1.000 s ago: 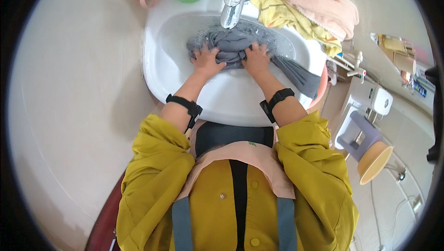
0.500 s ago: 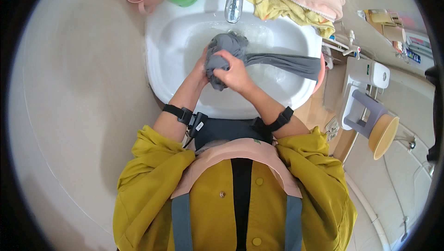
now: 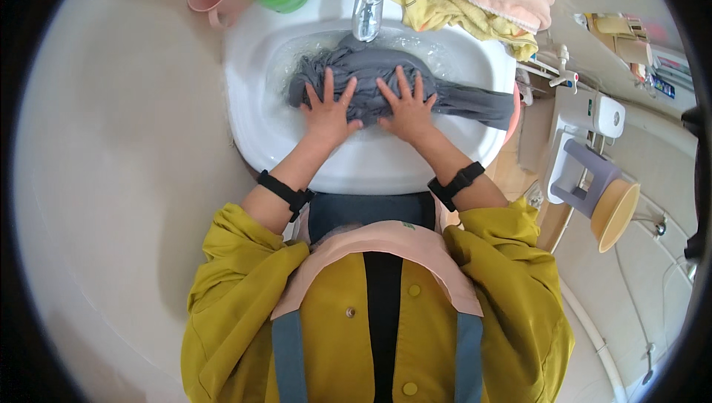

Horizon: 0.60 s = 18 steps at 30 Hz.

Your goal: The person hand-washes a yellow t-shirt in a bathroom sink, scrubbing and rinsing it under running water. After wringing out the yellow shirt, they place it in a pink basin and begin washing a gray garment in the same manner.

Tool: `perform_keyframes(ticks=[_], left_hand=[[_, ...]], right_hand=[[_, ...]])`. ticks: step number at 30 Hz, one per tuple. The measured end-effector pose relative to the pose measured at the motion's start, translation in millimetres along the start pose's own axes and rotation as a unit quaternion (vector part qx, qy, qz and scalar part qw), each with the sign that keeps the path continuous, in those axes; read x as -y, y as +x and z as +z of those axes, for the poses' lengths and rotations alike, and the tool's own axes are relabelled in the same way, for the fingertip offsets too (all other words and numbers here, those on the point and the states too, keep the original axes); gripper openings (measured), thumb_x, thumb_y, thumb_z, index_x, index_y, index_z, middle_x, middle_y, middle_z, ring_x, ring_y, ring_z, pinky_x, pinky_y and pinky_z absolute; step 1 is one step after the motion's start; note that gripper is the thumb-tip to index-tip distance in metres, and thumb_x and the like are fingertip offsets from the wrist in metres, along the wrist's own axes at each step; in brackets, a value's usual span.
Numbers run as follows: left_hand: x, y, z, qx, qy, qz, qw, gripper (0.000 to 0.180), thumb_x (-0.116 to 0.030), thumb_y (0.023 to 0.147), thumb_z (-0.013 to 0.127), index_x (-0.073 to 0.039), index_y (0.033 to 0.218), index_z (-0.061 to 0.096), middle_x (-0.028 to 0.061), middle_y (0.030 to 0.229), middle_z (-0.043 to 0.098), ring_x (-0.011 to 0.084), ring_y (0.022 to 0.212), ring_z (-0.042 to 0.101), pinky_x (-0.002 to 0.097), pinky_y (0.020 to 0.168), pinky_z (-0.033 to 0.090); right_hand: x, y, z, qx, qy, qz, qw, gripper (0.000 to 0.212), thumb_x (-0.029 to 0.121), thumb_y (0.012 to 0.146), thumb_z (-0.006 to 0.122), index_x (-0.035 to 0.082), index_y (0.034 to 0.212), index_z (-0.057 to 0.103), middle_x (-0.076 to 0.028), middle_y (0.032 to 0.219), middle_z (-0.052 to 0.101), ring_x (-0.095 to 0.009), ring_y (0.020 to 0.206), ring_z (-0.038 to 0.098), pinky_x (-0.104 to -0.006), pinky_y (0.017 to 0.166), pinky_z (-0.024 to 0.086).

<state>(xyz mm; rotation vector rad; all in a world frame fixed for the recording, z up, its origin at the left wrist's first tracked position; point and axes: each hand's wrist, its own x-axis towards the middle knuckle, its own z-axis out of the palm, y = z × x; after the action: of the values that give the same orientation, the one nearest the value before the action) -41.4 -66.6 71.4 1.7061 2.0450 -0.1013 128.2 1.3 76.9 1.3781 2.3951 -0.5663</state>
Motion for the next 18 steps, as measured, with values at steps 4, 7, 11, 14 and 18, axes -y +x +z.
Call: perform_keyframes(ticks=[4, 7, 11, 14, 18], left_hand=[[-10.0, 20.3, 9.0, 0.126, 0.092, 0.006, 0.988, 0.085, -0.045, 0.065, 0.071, -0.03, 0.137, 0.028, 0.0087, 0.145, 0.014, 0.0501, 0.122, 0.024, 0.061, 0.091, 0.031], [-9.1, 45.7, 25.8, 0.105, 0.092, -0.013, 0.99, 0.068, -0.039, 0.068, 0.069, -0.026, 0.129, 0.042, 0.0079, 0.136, 0.034, 0.0475, 0.118, 0.034, 0.0583, 0.091, 0.033], [9.1, 68.8, 39.3, 0.017, -0.054, -0.041, 0.998, 0.046, -0.03, 0.073, 0.064, -0.017, 0.116, 0.055, 0.0101, 0.119, 0.053, 0.0426, 0.109, 0.045, 0.0506, 0.093, 0.035], [8.4, 66.8, 14.8, -0.032, -0.362, -0.082, 0.928, 0.047, -0.033, 0.077, 0.061, -0.014, 0.12, 0.051, 0.0106, 0.119, 0.053, 0.0334, 0.11, 0.047, 0.0437, 0.094, 0.035], [17.9, 50.1, 19.3, 0.021, -0.751, -0.172, 0.637, 0.064, -0.048, 0.084, 0.053, -0.017, 0.134, 0.03, 0.0108, 0.128, 0.041, 0.0241, 0.112, 0.045, 0.0417, 0.093, 0.036]], right_hand=[[-9.0, 31.4, 13.5, 0.108, -0.037, -0.019, 0.993, 0.078, 0.044, 0.068, 0.067, 0.033, 0.136, 0.028, -0.009, 0.146, 0.011, -0.042, 0.131, 0.012, -0.0714, 0.09, 0.022], [-16.1, 57.0, 22.9, 0.07, -0.054, -0.02, 0.996, 0.067, 0.037, 0.069, 0.066, 0.026, 0.13, 0.04, -0.012, 0.14, 0.026, -0.04, 0.128, 0.02, -0.0682, 0.09, 0.025], [-24.2, 84.5, 23.7, 0.036, 0.027, -0.034, 0.998, 0.055, 0.028, 0.068, 0.063, 0.016, 0.12, 0.051, -0.016, 0.121, 0.048, -0.036, 0.113, 0.043, -0.0514, 0.091, 0.037], [-34.7, 94.1, 44.7, -0.038, 0.336, 0.033, 0.941, 0.048, 0.022, 0.077, 0.057, 0.007, 0.121, 0.049, -0.016, 0.105, 0.058, -0.029, 0.095, 0.057, -0.0364, 0.083, 0.045], [-2.8, 63.4, 23.9, 0.042, 0.696, 0.145, 0.702, 0.048, 0.022, 0.084, 0.051, -0.008, 0.12, 0.044, -0.017, 0.11, 0.056, -0.023, 0.098, 0.055, -0.0308, 0.085, 0.043]])
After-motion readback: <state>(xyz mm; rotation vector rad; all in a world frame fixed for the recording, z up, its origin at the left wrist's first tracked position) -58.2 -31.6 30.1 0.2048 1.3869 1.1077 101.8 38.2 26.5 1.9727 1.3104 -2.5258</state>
